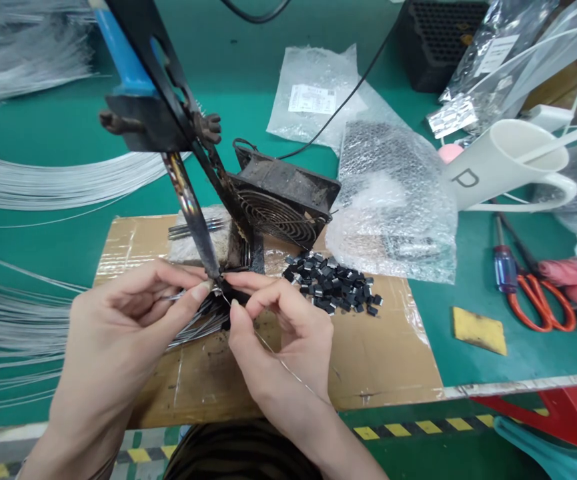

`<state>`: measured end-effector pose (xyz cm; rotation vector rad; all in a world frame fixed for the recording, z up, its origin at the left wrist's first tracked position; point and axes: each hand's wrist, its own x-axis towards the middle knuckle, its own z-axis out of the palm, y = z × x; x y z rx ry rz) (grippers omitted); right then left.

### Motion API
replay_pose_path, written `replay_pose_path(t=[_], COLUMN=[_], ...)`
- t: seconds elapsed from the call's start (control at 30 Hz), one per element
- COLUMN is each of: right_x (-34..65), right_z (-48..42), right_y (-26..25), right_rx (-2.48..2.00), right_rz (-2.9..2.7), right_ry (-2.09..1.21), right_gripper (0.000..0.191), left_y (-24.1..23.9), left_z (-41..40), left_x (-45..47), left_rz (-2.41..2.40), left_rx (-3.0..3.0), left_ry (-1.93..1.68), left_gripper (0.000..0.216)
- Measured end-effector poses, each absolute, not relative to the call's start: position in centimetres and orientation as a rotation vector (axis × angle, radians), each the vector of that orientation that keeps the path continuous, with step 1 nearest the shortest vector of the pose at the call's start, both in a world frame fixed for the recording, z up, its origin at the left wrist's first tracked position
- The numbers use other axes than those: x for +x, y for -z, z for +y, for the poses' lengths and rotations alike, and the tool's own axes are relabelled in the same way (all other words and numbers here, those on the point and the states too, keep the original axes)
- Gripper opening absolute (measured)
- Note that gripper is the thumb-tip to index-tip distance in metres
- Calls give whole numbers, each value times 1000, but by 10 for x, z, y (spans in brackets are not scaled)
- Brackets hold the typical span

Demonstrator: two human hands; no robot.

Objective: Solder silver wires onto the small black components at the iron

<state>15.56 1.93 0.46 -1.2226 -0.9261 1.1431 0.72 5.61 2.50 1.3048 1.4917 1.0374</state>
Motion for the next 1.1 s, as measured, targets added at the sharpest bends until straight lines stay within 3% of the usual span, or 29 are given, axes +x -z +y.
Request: replay_pose_path(t=[1.1], right_x=[154], right_z=[19], right_y=[1], right_rx=[-1197], right_rz=[-922], right_ry=[-1135], right_gripper=[19], left_y=[-21], left_z=[55], left_x=[7], left_rz=[1471], left_rx=[1326], left_ry=[-1057], left_gripper=[13])
